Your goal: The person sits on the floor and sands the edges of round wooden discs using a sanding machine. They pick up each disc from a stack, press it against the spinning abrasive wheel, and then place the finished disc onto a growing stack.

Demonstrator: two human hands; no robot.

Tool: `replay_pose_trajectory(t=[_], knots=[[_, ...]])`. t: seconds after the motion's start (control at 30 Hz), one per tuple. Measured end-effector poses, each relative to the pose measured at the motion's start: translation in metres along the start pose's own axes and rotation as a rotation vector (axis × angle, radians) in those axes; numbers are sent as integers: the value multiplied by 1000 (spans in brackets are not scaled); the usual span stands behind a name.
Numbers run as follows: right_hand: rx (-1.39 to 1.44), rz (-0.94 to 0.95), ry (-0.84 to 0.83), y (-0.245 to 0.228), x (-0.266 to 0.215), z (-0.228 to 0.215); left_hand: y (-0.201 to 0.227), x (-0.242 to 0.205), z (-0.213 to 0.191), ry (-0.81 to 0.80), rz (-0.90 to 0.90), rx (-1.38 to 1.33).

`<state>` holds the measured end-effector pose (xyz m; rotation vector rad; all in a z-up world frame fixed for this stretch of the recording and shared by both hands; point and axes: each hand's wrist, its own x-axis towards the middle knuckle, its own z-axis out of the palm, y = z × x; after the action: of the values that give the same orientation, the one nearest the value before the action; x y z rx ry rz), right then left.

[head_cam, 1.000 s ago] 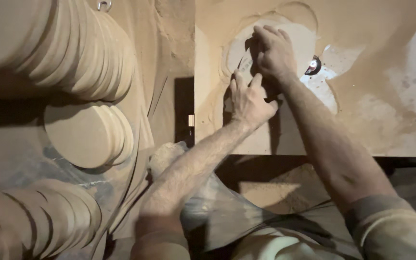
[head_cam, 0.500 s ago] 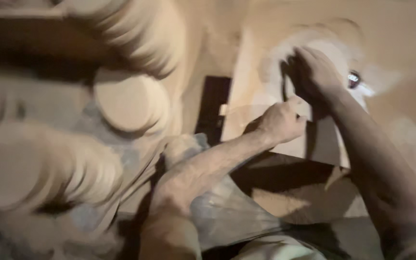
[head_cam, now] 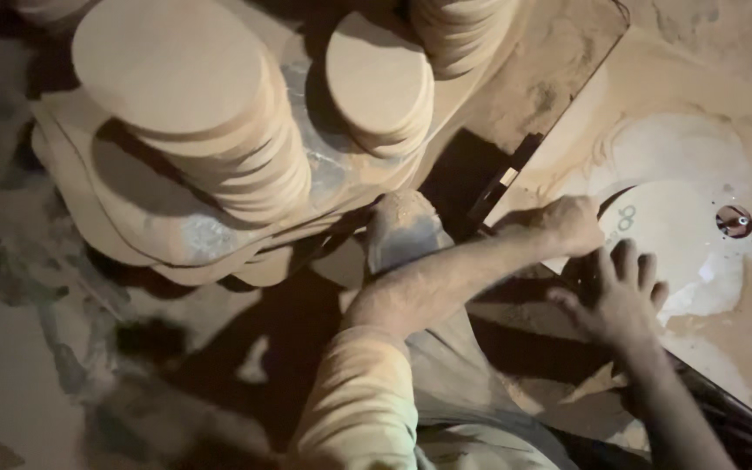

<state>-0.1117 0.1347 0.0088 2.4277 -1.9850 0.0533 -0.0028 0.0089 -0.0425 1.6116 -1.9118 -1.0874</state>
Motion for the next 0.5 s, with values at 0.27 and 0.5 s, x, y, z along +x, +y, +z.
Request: replay_pose_trajectory(t=[0.27,0.5], knots=[[-118,-56,44,-32,-31,-11,-10,16,-64,236,-30,-134],[-233,-193,117,-38,-41,-1,-17,-9,-95,389,13,-106]])
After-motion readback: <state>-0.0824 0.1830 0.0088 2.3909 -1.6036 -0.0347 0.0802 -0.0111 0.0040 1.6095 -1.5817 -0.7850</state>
